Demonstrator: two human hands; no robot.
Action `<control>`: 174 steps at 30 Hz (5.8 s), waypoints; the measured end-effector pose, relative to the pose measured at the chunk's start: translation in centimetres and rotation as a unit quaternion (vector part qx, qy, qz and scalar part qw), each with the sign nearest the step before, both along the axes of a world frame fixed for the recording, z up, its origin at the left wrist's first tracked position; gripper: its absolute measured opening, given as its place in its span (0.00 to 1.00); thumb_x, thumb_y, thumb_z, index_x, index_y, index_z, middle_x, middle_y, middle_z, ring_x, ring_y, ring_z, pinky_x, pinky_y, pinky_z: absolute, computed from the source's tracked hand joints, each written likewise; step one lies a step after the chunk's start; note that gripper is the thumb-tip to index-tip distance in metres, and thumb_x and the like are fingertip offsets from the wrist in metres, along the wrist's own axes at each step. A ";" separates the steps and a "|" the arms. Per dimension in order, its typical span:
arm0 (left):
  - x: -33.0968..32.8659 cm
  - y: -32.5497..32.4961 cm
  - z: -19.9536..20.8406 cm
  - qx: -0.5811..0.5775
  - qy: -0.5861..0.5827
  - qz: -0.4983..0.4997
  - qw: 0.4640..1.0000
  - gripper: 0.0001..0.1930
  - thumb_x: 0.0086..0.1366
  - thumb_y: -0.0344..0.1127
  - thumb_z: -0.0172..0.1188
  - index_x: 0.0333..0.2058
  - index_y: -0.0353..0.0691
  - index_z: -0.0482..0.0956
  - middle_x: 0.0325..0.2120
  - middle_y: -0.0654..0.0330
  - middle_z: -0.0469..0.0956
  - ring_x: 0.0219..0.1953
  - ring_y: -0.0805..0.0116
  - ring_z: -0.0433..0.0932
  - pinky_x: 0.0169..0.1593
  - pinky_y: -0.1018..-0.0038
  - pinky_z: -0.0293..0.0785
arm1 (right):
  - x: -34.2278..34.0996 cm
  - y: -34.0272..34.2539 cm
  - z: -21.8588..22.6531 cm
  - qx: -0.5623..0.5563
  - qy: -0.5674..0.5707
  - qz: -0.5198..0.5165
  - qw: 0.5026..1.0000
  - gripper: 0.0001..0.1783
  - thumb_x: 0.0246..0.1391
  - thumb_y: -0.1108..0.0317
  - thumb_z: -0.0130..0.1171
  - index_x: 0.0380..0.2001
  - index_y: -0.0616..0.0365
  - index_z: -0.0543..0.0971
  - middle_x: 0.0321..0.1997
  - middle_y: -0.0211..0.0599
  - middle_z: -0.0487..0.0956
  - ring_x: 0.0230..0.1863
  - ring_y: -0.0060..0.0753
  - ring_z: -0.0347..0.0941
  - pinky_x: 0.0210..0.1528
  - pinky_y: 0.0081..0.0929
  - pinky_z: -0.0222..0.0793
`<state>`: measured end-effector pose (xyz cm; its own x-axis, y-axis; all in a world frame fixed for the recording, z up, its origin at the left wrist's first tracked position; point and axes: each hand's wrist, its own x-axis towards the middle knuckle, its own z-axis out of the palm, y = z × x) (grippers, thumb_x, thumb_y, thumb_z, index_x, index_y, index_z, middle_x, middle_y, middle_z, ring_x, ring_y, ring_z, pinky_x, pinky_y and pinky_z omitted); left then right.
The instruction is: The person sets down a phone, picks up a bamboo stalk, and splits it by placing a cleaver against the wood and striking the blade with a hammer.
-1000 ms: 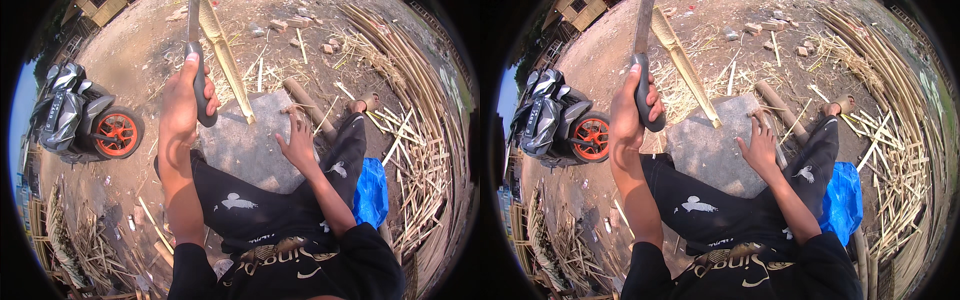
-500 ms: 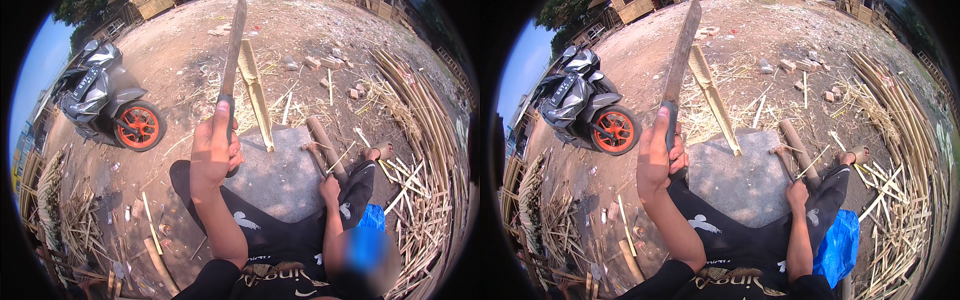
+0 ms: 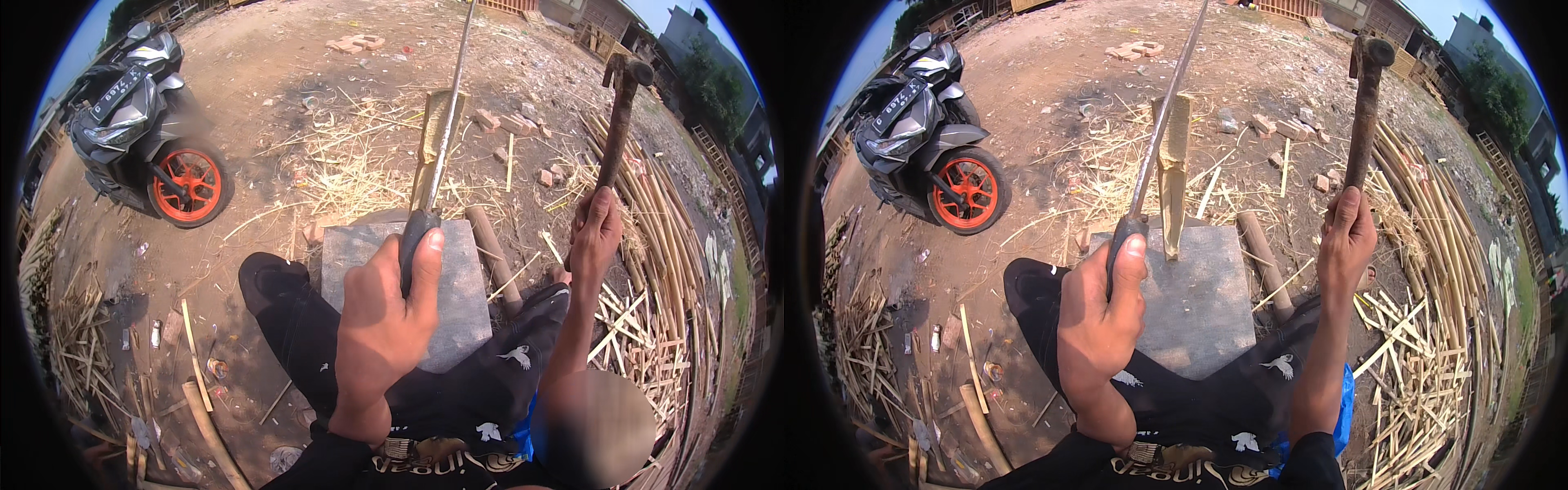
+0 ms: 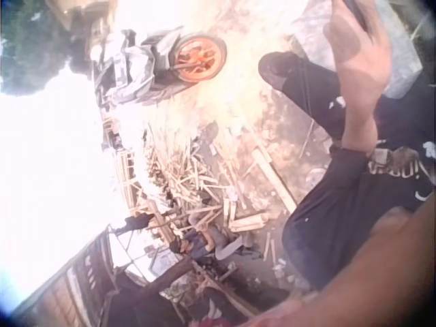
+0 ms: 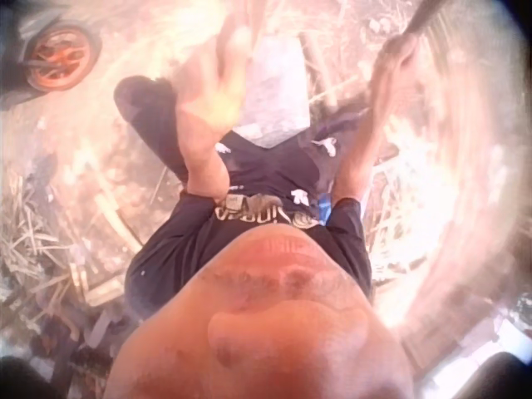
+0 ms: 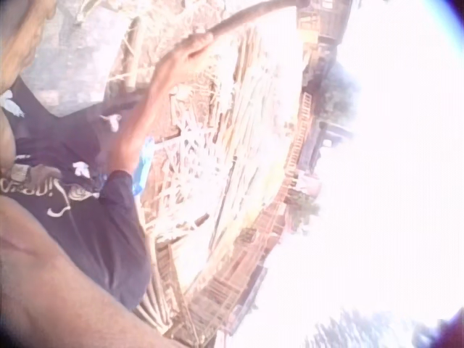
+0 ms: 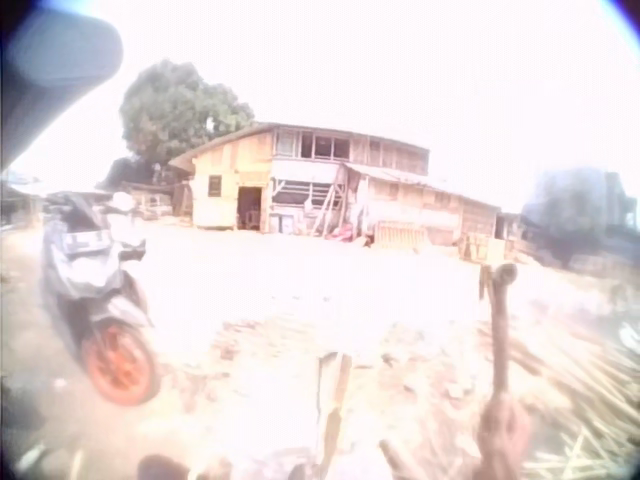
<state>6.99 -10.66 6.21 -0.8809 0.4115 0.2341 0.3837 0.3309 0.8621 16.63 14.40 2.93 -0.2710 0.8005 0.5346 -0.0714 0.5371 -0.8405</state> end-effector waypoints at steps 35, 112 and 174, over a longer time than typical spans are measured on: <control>-3.2 -1.9 2.0 0.028 -0.054 -0.127 0.990 0.22 0.72 0.47 0.53 0.31 0.29 0.76 0.15 0.41 0.74 0.22 0.38 0.76 0.27 0.51 0.69 | -6.0 -2.0 15.5 0.346 -0.281 -0.103 0.889 0.41 0.58 0.28 0.49 0.29 0.62 0.83 0.14 0.31 0.69 0.17 0.23 0.61 0.22 0.29 0.55; -27.4 2.8 5.0 -0.283 0.503 0.113 0.809 0.10 0.51 0.35 0.61 0.33 0.41 0.83 0.25 0.45 0.81 0.32 0.44 0.83 0.37 0.52 0.79 | -5.4 -2.1 16.4 0.452 -0.261 -0.055 0.851 0.22 0.67 0.63 0.53 0.64 0.43 0.73 0.40 0.30 0.81 0.21 0.13 0.60 0.27 0.20 0.59; -27.4 9.7 -7.1 -0.018 0.261 0.011 0.965 0.12 0.52 0.37 0.64 0.34 0.39 0.86 0.20 0.47 0.81 0.25 0.51 0.83 0.33 0.59 0.79 | 3.0 -1.8 -19.9 -0.267 -0.002 -0.147 0.952 0.16 0.69 0.54 0.51 0.41 0.58 0.74 0.17 0.20 0.57 0.15 0.13 0.53 0.16 0.16 0.49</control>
